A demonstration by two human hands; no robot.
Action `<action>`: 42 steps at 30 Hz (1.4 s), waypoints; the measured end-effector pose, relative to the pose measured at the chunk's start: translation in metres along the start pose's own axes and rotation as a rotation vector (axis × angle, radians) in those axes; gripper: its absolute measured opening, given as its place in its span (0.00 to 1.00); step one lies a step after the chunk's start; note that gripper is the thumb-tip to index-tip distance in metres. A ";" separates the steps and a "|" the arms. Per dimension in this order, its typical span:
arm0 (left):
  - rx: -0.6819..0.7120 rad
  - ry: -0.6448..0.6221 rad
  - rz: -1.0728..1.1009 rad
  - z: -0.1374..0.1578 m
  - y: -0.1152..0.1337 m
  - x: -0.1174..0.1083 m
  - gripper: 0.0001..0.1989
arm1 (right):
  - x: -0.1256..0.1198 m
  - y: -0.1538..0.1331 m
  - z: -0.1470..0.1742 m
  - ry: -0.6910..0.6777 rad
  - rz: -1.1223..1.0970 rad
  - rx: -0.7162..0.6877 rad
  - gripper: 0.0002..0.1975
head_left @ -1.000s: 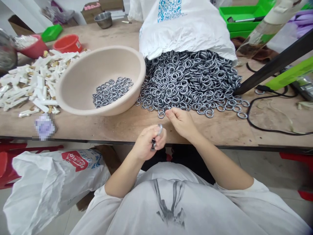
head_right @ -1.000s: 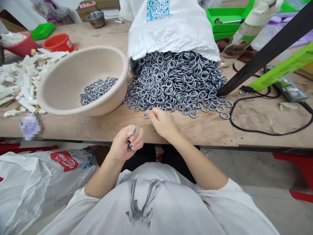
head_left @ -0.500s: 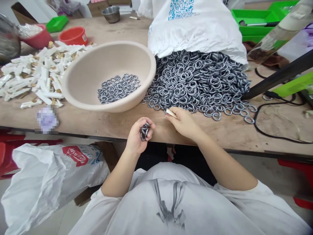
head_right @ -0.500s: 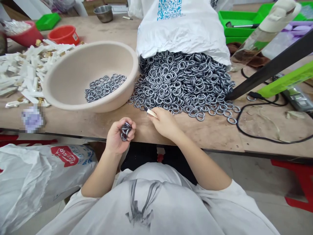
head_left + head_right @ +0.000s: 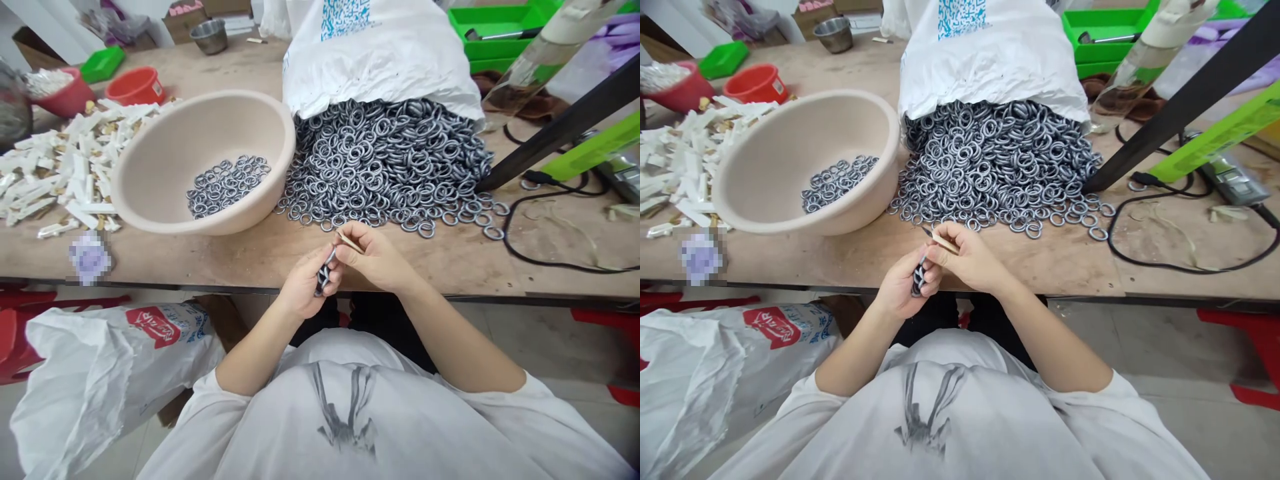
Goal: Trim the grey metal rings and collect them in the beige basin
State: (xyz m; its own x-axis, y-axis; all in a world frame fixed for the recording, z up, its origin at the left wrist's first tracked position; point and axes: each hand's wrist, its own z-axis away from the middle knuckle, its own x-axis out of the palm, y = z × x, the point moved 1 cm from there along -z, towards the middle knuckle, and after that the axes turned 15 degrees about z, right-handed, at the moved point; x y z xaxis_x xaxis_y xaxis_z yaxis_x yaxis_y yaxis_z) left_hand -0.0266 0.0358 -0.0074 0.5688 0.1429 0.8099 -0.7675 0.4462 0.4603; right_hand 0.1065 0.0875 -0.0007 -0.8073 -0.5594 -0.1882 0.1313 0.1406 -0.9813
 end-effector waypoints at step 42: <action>0.347 0.231 0.068 0.015 0.034 -0.034 0.10 | 0.009 -0.002 -0.043 0.029 1.169 0.155 0.10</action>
State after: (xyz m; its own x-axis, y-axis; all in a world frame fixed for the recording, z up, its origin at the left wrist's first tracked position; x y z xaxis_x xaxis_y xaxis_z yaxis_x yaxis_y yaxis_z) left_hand -0.0766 0.0326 -0.0132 0.5349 0.3739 0.7577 -0.8369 0.1111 0.5360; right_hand 0.0745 0.1173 0.0008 -0.1627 -0.1372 -0.9771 0.8669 0.4530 -0.2080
